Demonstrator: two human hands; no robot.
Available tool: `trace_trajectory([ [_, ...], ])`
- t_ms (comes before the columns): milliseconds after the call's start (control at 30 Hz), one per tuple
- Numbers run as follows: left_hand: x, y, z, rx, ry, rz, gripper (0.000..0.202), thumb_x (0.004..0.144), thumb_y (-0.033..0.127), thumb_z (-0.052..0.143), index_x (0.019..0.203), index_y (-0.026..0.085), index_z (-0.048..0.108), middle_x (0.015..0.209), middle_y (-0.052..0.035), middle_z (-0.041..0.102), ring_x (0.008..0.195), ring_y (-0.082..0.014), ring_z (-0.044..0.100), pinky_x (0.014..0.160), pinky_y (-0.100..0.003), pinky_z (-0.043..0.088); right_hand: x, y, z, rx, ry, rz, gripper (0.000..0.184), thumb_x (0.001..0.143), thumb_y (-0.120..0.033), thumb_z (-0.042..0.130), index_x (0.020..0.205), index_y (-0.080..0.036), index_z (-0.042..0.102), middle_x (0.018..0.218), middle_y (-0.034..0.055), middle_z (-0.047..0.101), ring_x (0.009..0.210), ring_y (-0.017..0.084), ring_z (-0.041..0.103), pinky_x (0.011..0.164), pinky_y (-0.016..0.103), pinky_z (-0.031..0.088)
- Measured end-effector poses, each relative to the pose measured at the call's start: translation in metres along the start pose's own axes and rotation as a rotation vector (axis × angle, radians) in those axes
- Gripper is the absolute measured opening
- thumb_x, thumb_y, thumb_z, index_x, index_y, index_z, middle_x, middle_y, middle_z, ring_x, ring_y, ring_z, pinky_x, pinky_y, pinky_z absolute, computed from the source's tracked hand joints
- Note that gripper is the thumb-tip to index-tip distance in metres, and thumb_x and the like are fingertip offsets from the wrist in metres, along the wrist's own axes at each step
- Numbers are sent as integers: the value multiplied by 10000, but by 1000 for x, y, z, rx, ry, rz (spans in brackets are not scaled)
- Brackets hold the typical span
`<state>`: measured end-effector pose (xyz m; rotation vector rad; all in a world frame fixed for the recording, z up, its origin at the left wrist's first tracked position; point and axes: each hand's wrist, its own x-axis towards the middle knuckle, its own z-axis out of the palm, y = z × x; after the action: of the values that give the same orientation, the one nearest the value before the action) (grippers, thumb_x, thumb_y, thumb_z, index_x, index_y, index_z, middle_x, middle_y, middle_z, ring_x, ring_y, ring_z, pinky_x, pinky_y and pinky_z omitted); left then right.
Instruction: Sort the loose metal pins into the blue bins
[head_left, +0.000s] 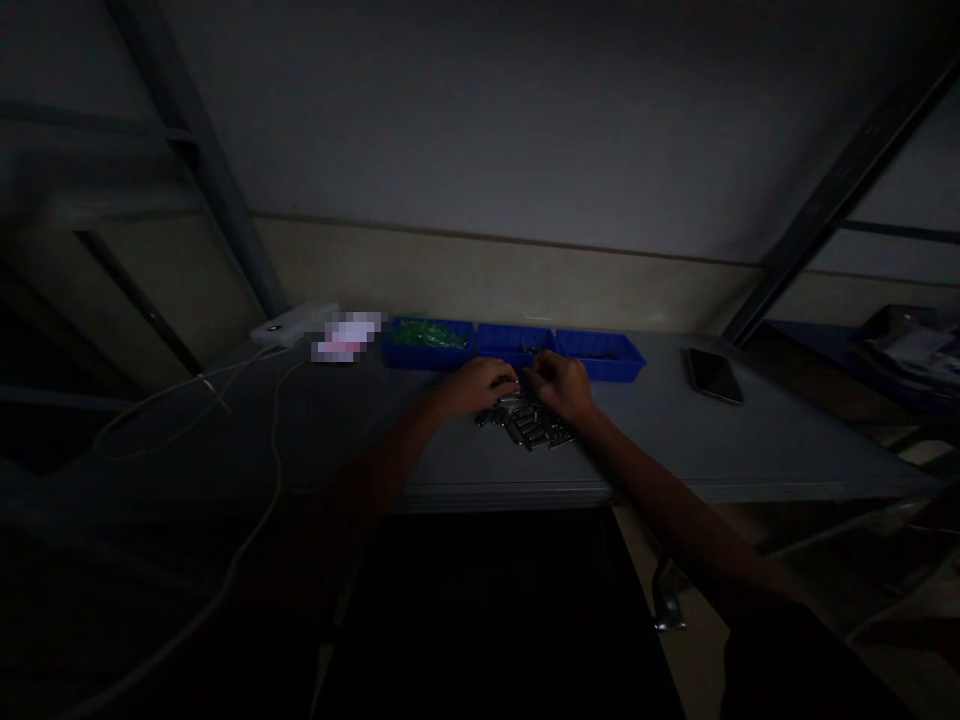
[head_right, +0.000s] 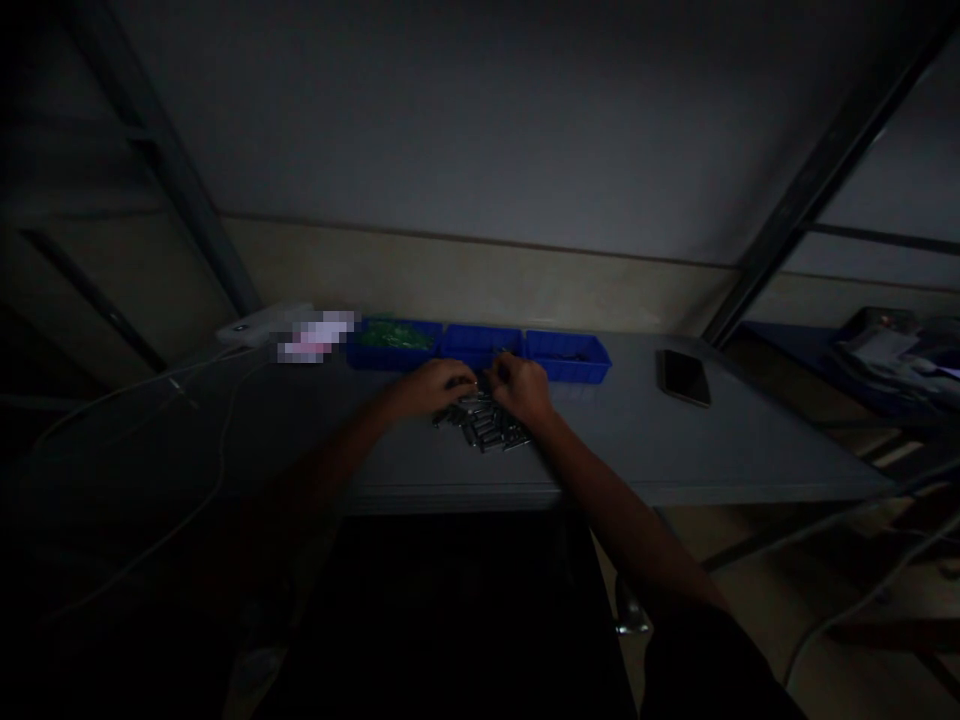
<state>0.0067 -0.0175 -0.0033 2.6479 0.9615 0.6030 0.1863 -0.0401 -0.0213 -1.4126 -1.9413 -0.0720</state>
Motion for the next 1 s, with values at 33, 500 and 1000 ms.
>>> trace_trajectory([
  [33, 1, -1, 0, -46, 49, -21, 231, 831, 274, 481, 909, 147, 657, 882, -53, 669, 823, -158, 599, 767, -254, 433, 0, -1, 0, 14, -14, -10, 245, 823, -295, 475, 965, -182, 640, 655, 16, 629, 536, 141, 524, 542, 243, 354],
  [500, 14, -8, 21, -668, 446, -219, 196, 794, 185, 510, 957, 117, 594, 962, -87, 661, 893, -165, 615, 812, -280, 472, -1, -6, 0, -16, -62, -51, 262, 865, -389, 449, 967, -179, 570, 645, 4, 613, 541, 132, 532, 543, 226, 351],
  [1000, 5, -2, 14, -115, 275, -139, 231, 820, 267, 475, 859, 131, 658, 798, -48, 688, 697, -139, 603, 672, -234, 445, 1, -1, -5, -137, 18, 94, 348, 880, -426, 387, 952, -174, 616, 696, 39, 659, 590, 153, 579, 564, 237, 345],
])
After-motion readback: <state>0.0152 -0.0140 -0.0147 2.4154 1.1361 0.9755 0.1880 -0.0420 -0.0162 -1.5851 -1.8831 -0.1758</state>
